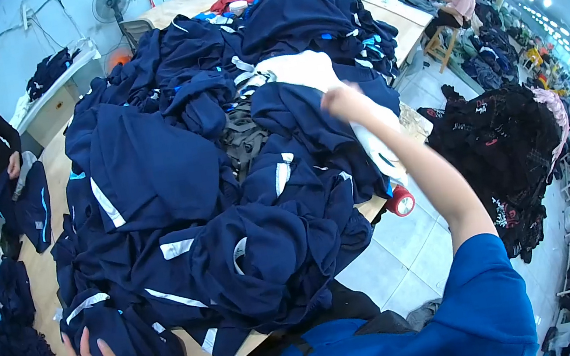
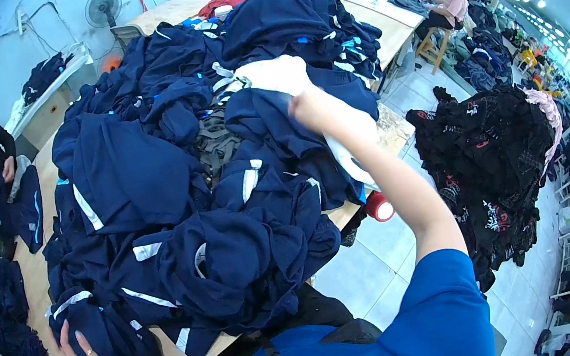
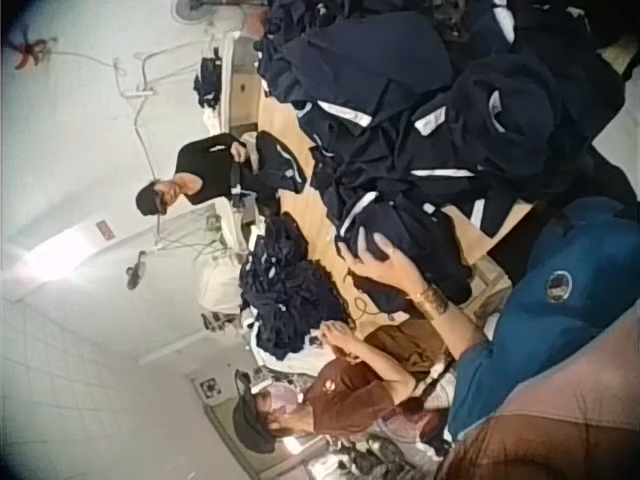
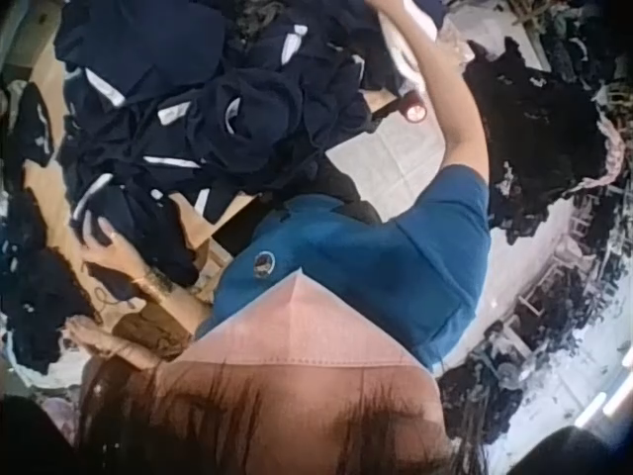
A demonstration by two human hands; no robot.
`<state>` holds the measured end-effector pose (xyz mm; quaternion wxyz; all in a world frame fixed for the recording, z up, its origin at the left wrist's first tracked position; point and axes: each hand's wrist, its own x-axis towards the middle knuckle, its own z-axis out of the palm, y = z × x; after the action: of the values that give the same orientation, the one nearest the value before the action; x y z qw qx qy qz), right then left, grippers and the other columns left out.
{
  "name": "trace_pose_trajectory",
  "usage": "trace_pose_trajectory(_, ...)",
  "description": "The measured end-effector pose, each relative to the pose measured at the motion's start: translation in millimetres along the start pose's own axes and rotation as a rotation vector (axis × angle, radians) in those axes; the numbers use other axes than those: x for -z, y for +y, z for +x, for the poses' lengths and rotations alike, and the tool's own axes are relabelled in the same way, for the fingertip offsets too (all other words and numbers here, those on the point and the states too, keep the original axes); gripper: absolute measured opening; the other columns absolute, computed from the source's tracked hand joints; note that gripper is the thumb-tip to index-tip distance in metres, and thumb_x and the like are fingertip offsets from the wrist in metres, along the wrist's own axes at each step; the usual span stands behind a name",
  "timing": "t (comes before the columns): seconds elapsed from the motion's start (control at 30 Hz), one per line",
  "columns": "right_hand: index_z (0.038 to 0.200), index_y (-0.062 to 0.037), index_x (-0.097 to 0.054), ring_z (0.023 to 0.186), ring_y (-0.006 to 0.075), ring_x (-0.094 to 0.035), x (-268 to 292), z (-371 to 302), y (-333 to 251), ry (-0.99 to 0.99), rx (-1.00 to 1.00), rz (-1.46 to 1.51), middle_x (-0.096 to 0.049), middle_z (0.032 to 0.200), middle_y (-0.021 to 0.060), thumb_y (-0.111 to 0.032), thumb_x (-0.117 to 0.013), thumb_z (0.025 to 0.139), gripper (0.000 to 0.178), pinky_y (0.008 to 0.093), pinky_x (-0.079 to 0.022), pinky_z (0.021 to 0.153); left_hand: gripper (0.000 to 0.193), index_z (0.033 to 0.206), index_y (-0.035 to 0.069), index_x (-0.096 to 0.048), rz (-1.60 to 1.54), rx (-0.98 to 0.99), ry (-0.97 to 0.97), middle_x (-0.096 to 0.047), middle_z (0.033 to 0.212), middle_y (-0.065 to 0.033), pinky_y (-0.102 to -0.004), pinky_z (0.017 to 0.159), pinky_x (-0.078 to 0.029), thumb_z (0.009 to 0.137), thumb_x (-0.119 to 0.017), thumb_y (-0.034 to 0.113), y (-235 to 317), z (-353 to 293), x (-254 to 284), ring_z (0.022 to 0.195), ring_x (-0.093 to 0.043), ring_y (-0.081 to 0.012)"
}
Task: Trimming loose threads from navy blue athletic garments using small snips in a factory setting.
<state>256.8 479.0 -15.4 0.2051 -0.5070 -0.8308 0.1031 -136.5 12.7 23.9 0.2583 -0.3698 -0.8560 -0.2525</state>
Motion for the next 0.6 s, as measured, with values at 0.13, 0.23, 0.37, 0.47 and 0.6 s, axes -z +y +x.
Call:
trace_pose_trajectory(0.13,0.078,-0.0059,-0.068,0.06,0.0205,-0.062,72.6,27.0,-10.3,0.178,0.031,0.439,-0.063,0.063,0.0099,-0.026,-0.061,0.076,0.021,0.0301,-0.048,0.059,0.021,0.104,0.003,-0.059,-0.249,-0.124,-0.046,-0.04,0.133,-0.0119,-0.04,0.101,-0.029,0.086,-0.053,0.01,60.7,4.7,-0.7,0.123,-0.037,-0.0287)
trace_pose_trajectory(0.23,0.09,-0.0021,-0.064,0.073,0.0216,-0.062,46.6,-5.0,-38.9,-0.18,0.119,0.033,-0.062,0.077,0.0126,-0.039,-0.067,0.073,0.04,0.0301,-0.047,0.067,0.02,0.101,0.003,-0.06,-0.451,-0.117,-0.149,-0.039,0.132,-0.0138,-0.041,0.103,-0.028,0.083,-0.053,0.005,95.2,-2.7,-12.8,0.124,-0.035,-0.0305)
trace_pose_trajectory(0.37,0.084,-0.0039,-0.064,0.081,0.031,-0.06,-8.8,-48.2,35.0,-0.336,0.226,-0.478,-0.061,0.078,0.0154,-0.039,-0.067,0.07,0.038,0.0391,-0.048,0.07,0.022,0.097,0.006,-0.063,-0.577,-0.263,-0.233,-0.039,0.132,-0.014,-0.0406,0.102,-0.029,0.075,-0.06,0.002,139.1,-6.8,-26.1,0.124,-0.036,-0.0315)
trace_pose_trajectory(0.47,0.075,-0.0074,-0.065,0.07,0.0321,-0.061,63.9,-11.9,0.6,0.103,0.016,0.039,-0.063,0.074,0.0145,-0.028,-0.065,0.07,0.021,0.0365,-0.049,0.063,0.022,0.096,0.007,-0.064,-0.583,-0.31,-0.246,-0.044,0.129,-0.0129,-0.0396,0.1,-0.031,0.074,-0.061,0.002,146.6,0.8,-20.7,0.121,-0.04,-0.0302)
trace_pose_trajectory(0.6,0.07,-0.0088,-0.057,0.046,0.0044,-0.038,168.3,14.6,-58.0,0.27,-0.073,0.612,-0.042,0.053,-0.0054,-0.03,-0.068,0.076,0.025,0.0221,-0.026,0.043,0.02,0.096,0.006,-0.063,-0.88,-0.331,-0.451,-0.053,0.118,-0.0118,-0.0357,0.094,-0.037,0.076,-0.06,0.004,179.6,13.1,-27.5,0.11,-0.049,-0.0277)
